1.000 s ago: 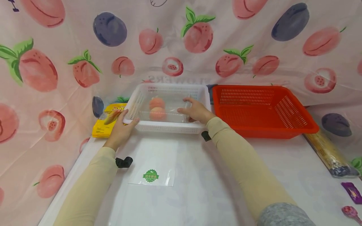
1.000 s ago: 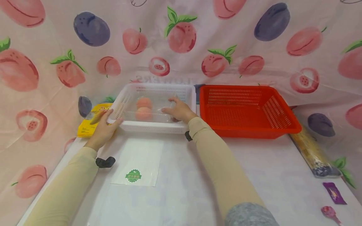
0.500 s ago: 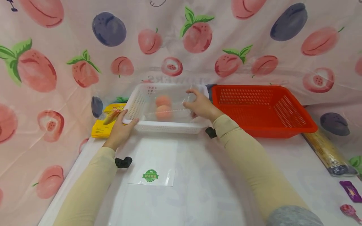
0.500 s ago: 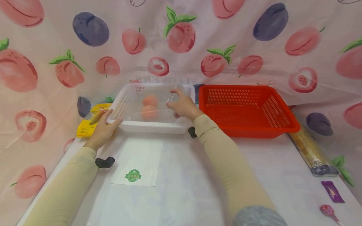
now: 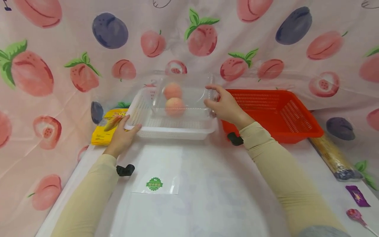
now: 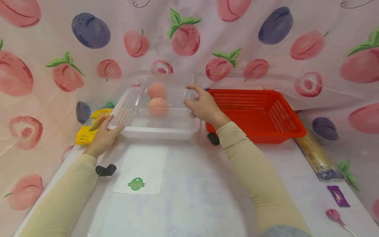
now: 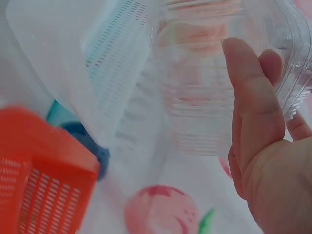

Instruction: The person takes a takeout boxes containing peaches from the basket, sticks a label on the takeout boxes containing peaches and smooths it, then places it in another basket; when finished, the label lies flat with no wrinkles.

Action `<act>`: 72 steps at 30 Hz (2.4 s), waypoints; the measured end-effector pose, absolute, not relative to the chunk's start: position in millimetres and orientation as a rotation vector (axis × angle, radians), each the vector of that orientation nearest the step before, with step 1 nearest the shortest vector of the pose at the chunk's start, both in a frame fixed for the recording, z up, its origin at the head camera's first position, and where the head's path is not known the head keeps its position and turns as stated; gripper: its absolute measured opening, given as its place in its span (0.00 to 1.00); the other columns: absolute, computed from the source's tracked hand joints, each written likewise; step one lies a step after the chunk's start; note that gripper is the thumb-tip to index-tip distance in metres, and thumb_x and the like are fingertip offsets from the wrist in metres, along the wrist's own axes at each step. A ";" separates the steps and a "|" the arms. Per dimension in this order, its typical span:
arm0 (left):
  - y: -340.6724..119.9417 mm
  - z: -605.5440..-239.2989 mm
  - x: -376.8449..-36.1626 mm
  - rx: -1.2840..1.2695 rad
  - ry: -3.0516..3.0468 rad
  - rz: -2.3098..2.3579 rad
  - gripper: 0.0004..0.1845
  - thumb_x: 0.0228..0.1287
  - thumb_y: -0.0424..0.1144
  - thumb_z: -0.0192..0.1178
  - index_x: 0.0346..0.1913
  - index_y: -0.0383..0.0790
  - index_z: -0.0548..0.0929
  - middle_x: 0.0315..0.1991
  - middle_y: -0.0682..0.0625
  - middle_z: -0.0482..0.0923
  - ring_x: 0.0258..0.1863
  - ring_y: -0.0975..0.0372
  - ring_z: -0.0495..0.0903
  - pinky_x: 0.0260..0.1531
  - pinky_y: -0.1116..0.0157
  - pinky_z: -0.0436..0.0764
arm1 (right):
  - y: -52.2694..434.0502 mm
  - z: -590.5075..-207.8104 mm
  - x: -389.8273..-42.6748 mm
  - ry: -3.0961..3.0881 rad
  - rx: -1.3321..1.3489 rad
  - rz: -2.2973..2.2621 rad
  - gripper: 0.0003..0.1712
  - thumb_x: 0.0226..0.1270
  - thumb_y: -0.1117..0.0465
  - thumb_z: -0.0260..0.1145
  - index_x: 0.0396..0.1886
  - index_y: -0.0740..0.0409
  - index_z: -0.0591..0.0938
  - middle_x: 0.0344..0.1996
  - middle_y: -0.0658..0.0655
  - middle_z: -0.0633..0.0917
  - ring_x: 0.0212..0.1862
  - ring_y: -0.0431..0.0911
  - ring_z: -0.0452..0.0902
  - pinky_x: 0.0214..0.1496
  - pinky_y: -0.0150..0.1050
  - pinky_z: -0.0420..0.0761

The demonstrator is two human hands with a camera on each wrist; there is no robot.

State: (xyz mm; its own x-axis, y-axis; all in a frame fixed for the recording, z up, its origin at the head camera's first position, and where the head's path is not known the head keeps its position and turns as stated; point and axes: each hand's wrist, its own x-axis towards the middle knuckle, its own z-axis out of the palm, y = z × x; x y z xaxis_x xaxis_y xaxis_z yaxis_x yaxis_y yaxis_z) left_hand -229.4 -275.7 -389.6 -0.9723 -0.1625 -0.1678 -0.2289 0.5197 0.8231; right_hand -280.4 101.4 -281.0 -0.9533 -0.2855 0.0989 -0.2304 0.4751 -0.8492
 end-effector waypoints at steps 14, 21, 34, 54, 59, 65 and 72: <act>-274.9 -388.5 -227.7 -0.309 2.694 1.470 0.57 0.60 0.74 0.55 0.82 0.54 0.39 0.80 0.38 0.41 0.75 0.39 0.49 0.69 0.35 0.48 | 153.9 -260.6 -229.7 2.763 -0.511 -1.468 0.31 0.72 0.56 0.64 0.73 0.45 0.69 0.50 0.61 0.73 0.43 0.54 0.72 0.36 0.39 0.83; -273.5 -387.5 -226.4 -0.294 2.694 1.475 0.57 0.61 0.73 0.55 0.82 0.53 0.39 0.80 0.38 0.40 0.75 0.38 0.49 0.69 0.35 0.47 | 186.2 -263.1 -202.7 2.816 -0.509 -1.418 0.31 0.73 0.55 0.63 0.73 0.46 0.69 0.56 0.63 0.72 0.45 0.55 0.75 0.34 0.38 0.82; -270.1 -385.7 -224.0 -0.309 2.693 1.458 0.58 0.59 0.76 0.54 0.82 0.56 0.38 0.80 0.39 0.40 0.74 0.38 0.49 0.69 0.34 0.47 | 243.1 -288.3 -160.3 2.780 -0.456 -1.446 0.32 0.74 0.58 0.63 0.74 0.52 0.65 0.56 0.66 0.72 0.44 0.57 0.82 0.37 0.38 0.86; -271.1 -387.7 -224.5 -0.329 2.656 1.465 0.57 0.59 0.75 0.54 0.81 0.58 0.36 0.81 0.40 0.37 0.75 0.37 0.47 0.67 0.32 0.49 | 287.9 -345.7 -104.8 2.620 -0.319 -1.473 0.33 0.75 0.61 0.62 0.74 0.57 0.61 0.64 0.76 0.69 0.49 0.65 0.82 0.38 0.43 0.87; -272.4 -387.3 -225.2 -0.328 2.658 1.473 0.57 0.59 0.75 0.54 0.81 0.58 0.36 0.81 0.40 0.37 0.75 0.37 0.47 0.67 0.32 0.48 | 294.0 -355.6 -100.9 2.592 -0.247 -1.459 0.35 0.75 0.59 0.63 0.75 0.58 0.60 0.63 0.77 0.69 0.49 0.63 0.81 0.38 0.44 0.87; -272.7 -389.5 -228.0 -0.302 2.672 1.468 0.57 0.60 0.74 0.54 0.82 0.56 0.36 0.80 0.38 0.38 0.74 0.37 0.48 0.67 0.33 0.48 | 301.7 -365.3 -101.0 2.591 -0.155 -1.420 0.34 0.75 0.57 0.63 0.75 0.57 0.61 0.63 0.76 0.70 0.48 0.60 0.81 0.39 0.43 0.87; -271.7 -389.4 -227.9 -0.310 2.675 1.464 0.54 0.64 0.71 0.55 0.82 0.57 0.37 0.80 0.38 0.39 0.75 0.37 0.48 0.67 0.33 0.48 | 313.3 -376.4 -106.9 2.586 -0.125 -1.381 0.33 0.77 0.54 0.61 0.75 0.59 0.63 0.64 0.76 0.70 0.47 0.56 0.79 0.38 0.43 0.86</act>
State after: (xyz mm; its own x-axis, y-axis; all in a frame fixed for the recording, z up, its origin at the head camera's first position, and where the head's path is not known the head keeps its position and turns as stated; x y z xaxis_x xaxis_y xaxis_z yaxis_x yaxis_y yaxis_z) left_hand -227.9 -271.7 -389.4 -0.9767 -0.1394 -0.1634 -0.2128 0.5241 0.8246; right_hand -106.9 313.3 -376.4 -0.9749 -0.1715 -0.1420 0.0226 0.5583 -0.8293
